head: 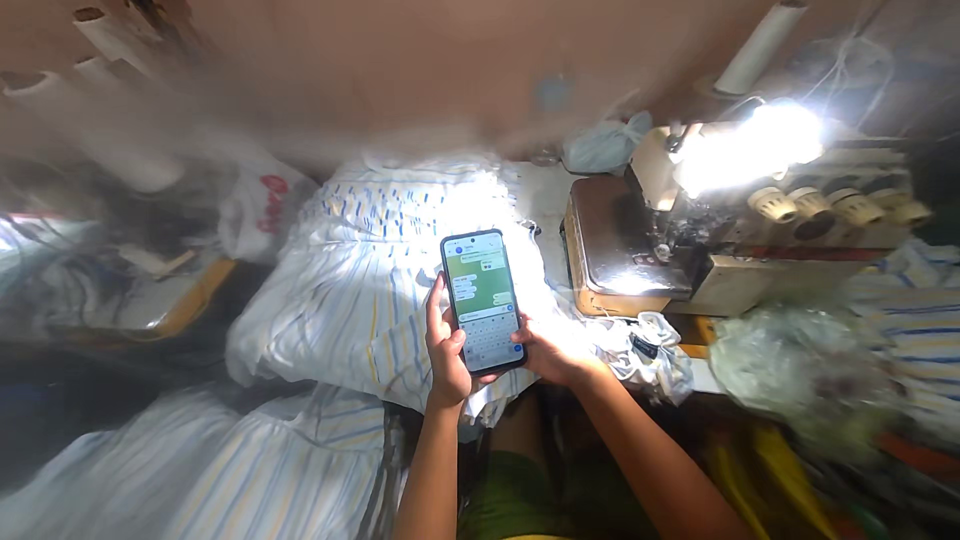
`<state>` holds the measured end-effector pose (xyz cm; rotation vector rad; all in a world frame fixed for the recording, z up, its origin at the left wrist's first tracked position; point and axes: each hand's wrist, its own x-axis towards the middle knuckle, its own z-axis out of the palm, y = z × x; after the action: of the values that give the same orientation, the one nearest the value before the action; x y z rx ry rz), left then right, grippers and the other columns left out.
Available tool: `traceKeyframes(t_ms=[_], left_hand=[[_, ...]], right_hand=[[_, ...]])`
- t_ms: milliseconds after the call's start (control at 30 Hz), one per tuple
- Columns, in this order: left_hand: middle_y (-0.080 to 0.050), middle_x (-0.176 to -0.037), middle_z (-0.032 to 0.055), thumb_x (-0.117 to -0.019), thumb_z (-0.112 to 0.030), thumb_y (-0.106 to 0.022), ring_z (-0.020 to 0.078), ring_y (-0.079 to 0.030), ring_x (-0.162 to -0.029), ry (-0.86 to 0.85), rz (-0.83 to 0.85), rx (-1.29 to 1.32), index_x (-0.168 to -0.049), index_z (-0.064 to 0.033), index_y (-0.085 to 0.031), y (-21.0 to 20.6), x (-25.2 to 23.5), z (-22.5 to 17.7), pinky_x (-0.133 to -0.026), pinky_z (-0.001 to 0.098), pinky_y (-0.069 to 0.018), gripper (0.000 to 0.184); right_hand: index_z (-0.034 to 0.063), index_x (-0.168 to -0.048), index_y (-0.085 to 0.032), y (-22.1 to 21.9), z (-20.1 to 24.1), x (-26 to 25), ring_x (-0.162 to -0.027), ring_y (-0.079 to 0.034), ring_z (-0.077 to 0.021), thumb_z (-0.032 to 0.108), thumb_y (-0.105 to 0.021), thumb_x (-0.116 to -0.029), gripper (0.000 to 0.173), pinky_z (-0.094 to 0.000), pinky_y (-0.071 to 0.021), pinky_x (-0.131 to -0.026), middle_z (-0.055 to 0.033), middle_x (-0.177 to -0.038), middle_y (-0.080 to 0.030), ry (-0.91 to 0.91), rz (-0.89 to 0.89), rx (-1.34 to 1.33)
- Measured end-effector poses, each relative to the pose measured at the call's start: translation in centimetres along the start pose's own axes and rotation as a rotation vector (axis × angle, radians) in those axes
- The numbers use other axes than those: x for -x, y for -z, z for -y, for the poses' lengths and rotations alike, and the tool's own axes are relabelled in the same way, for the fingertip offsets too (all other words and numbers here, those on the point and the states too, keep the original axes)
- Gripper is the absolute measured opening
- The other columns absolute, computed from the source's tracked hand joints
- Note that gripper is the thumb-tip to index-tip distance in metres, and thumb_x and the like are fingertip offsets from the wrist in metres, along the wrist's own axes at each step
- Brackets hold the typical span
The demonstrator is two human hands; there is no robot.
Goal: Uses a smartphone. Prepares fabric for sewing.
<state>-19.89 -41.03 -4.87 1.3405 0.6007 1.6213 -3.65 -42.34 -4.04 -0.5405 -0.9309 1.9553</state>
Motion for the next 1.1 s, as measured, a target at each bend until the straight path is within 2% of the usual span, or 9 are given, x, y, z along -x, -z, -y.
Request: traceKeyframes(t_ms=[200, 367, 467, 500, 633, 767, 867, 967, 1100], left_hand=[[-0.070, -0.119, -0.0058, -0.0892, -0.051, -0.060, 0.0032, -0.070, -0.103, -0.013, -0.004, -0.032, -0.152, 0.0084, -0.014, -0.1, 0.1, -0.1, -0.091, 0.0257, -0.0593, 0.098], [-0.069, -0.121, -0.0054, -0.0913, -0.047, -0.058, 0.0038, -0.069, -0.106, -0.023, 0.019, -0.027, -0.152, 0.0089, -0.012, 0.0, 0.1, -0.1, -0.093, 0.0262, -0.0587, 0.094], [-0.069, -0.121, -0.0042, -0.0906, -0.047, -0.059, 0.0049, -0.069, -0.106, -0.013, 0.009, -0.018, -0.152, 0.0094, -0.012, 0.1, 0.1, 0.0, -0.093, 0.0273, -0.0590, 0.096], [-0.069, -0.120, -0.0043, -0.0895, -0.047, -0.059, 0.0045, -0.070, -0.105, -0.002, -0.003, -0.023, -0.152, 0.0096, -0.012, 0.0, 0.1, -0.1, -0.091, 0.0268, -0.0593, 0.096], [-0.070, -0.120, -0.0037, -0.0891, -0.051, -0.061, 0.0061, -0.070, -0.105, -0.011, 0.003, -0.013, -0.152, 0.0088, -0.013, 0.1, 0.1, 0.2, -0.092, 0.0285, -0.0596, 0.099], [-0.069, -0.121, -0.0048, -0.0906, -0.049, -0.059, 0.0044, -0.069, -0.105, -0.025, 0.011, -0.036, -0.152, 0.0091, -0.013, 0.1, 0.1, 0.0, -0.092, 0.0269, -0.0591, 0.097], [-0.070, -0.120, -0.0046, -0.0882, -0.056, -0.062, 0.0045, -0.070, -0.105, -0.022, -0.003, -0.047, -0.152, 0.0084, -0.015, -0.1, 0.2, 0.1, -0.092, 0.0270, -0.0591, 0.102], [-0.068, -0.121, -0.0047, -0.0882, -0.054, -0.062, 0.0040, -0.069, -0.105, -0.011, -0.004, -0.043, -0.152, 0.0091, -0.013, 0.0, 0.2, 0.0, -0.092, 0.0267, -0.0591, 0.102], [-0.070, -0.120, -0.0045, -0.0879, -0.056, -0.062, 0.0048, -0.070, -0.104, -0.004, -0.008, -0.032, -0.152, 0.0081, -0.015, 0.0, 0.2, 0.0, -0.092, 0.0276, -0.0593, 0.102]], right_hand=[[0.0126, -0.134, -0.042, 0.0, 0.0, -0.1, -0.099, -0.074, -0.0189, 0.007, -0.041, -0.0952, 0.039, -0.0385, -0.0634, -0.082, -0.0019, -0.111, -0.072, -0.015, -0.018, 0.026], [0.0160, -0.132, -0.041, 0.5, -0.8, -0.1, -0.100, -0.074, -0.0188, 0.030, -0.067, -0.0909, 0.050, -0.0379, -0.0629, -0.082, 0.0007, -0.111, -0.073, 0.016, 0.033, -0.044], [0.0159, -0.130, -0.046, 0.8, -1.0, -0.1, -0.100, -0.074, -0.0191, 0.021, -0.063, -0.0909, 0.043, -0.0390, -0.0628, -0.082, -0.0001, -0.110, -0.074, 0.028, 0.035, -0.087], [0.0165, -0.130, -0.044, 0.8, -1.0, 0.0, -0.100, -0.073, -0.0180, 0.015, -0.055, -0.0912, 0.041, -0.0382, -0.0623, -0.083, 0.0007, -0.110, -0.073, 0.018, 0.033, -0.076], [0.0118, -0.137, -0.039, 0.1, -0.2, 0.1, -0.101, -0.073, -0.0192, -0.002, -0.037, -0.0871, 0.052, -0.0396, -0.0635, -0.082, -0.0026, -0.114, -0.070, -0.009, -0.030, 0.002], [0.0124, -0.136, -0.040, 0.2, -0.3, 0.1, -0.101, -0.072, -0.0177, 0.000, -0.040, -0.0895, 0.048, -0.0381, -0.0629, -0.083, -0.0012, -0.114, -0.071, 0.003, -0.022, 0.008], [0.0161, -0.132, -0.043, 0.8, -0.9, -0.1, -0.099, -0.073, -0.0182, 0.014, -0.055, -0.0918, 0.042, -0.0378, -0.0626, -0.083, -0.0002, -0.110, -0.073, 0.021, 0.023, -0.028], [0.0160, -0.132, -0.044, 0.9, -0.9, -0.1, -0.100, -0.074, -0.0194, 0.020, -0.060, -0.0918, 0.044, -0.0388, -0.0628, -0.083, -0.0011, -0.111, -0.073, 0.025, 0.031, -0.031], [0.0157, -0.131, -0.044, 0.5, -0.6, 0.1, -0.099, -0.074, -0.0176, 0.013, -0.051, -0.0929, 0.039, -0.0369, -0.0627, -0.083, 0.0000, -0.110, -0.073, 0.004, 0.006, -0.032]])
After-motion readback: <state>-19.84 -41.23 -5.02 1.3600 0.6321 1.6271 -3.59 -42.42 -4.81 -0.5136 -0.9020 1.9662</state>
